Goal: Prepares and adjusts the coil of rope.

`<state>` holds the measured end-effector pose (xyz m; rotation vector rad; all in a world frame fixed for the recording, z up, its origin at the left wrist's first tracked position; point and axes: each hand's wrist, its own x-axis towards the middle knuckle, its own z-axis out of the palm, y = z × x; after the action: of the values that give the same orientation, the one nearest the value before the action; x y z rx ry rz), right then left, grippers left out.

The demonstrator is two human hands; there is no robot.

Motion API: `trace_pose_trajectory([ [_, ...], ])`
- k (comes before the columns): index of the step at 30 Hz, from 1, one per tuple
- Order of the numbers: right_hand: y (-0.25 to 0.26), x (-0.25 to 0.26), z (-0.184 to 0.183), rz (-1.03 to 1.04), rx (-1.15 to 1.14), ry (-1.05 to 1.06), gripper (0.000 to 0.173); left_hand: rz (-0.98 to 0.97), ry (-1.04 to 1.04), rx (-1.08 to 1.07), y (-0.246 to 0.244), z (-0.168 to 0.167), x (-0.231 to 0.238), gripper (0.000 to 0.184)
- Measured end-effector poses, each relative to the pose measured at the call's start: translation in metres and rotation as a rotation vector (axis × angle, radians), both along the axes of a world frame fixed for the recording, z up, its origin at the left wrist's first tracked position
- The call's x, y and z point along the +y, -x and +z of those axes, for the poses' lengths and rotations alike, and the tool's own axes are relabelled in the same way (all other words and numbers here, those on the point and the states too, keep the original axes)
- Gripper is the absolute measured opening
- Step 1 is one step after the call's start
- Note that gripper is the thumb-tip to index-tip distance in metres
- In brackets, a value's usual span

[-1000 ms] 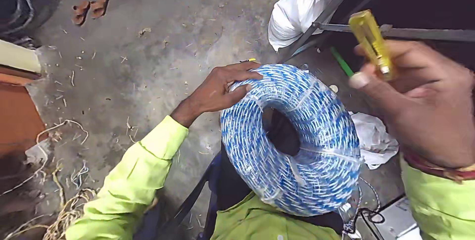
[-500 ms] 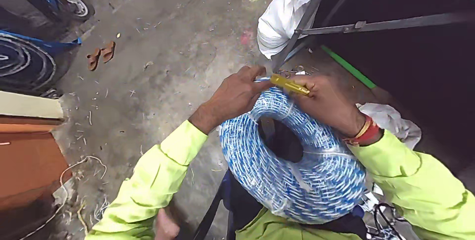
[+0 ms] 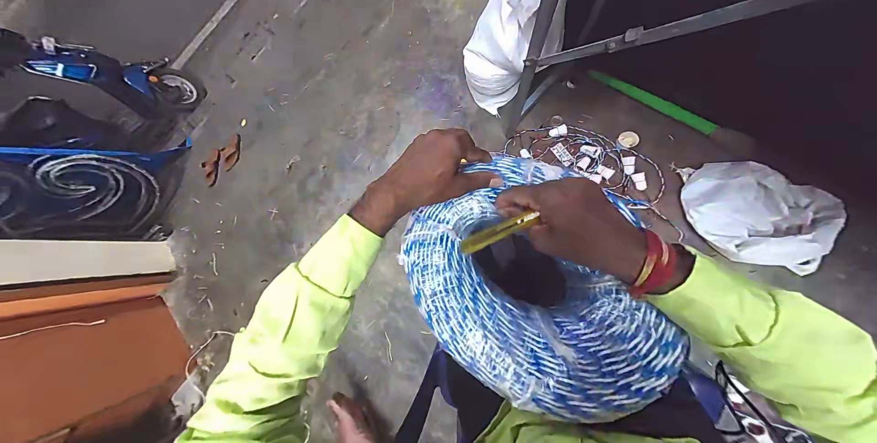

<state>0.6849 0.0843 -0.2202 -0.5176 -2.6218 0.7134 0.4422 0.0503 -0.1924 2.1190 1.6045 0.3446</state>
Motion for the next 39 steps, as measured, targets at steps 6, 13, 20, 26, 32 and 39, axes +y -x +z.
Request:
trace_pose_trajectory([
  [6,-0.023,-0.062,-0.003,0.263,-0.124,0.049,0.013,-0.057,-0.032,0.113,-0.006,0.004,-0.003,0.034],
  [13,-0.039,-0.034,0.022,0.436,-0.498,0.183,0.017,-0.012,-0.315,0.165,-0.007,-0.016,-0.019,0.021],
  [20,-0.002,-0.028,0.006,-0.082,-0.054,0.31,0.032,0.968,0.188,-0.482,0.041,-0.058,0.014,0.024],
  [26,0.022,-0.035,-0.002,-0.15,-0.069,-0.039,0.04,0.732,-0.234,-0.312,0.064,-0.05,-0.02,0.041],
  [32,0.025,-0.039,-0.018,0.204,0.126,-0.089,0.017,-0.047,-0.143,-0.228,0.026,-0.013,-0.068,0.041],
  [39,-0.004,-0.041,-0.002,0.17,-0.105,0.328,0.038,-0.243,-0.13,0.166,0.031,-0.007,-0.056,0.052],
])
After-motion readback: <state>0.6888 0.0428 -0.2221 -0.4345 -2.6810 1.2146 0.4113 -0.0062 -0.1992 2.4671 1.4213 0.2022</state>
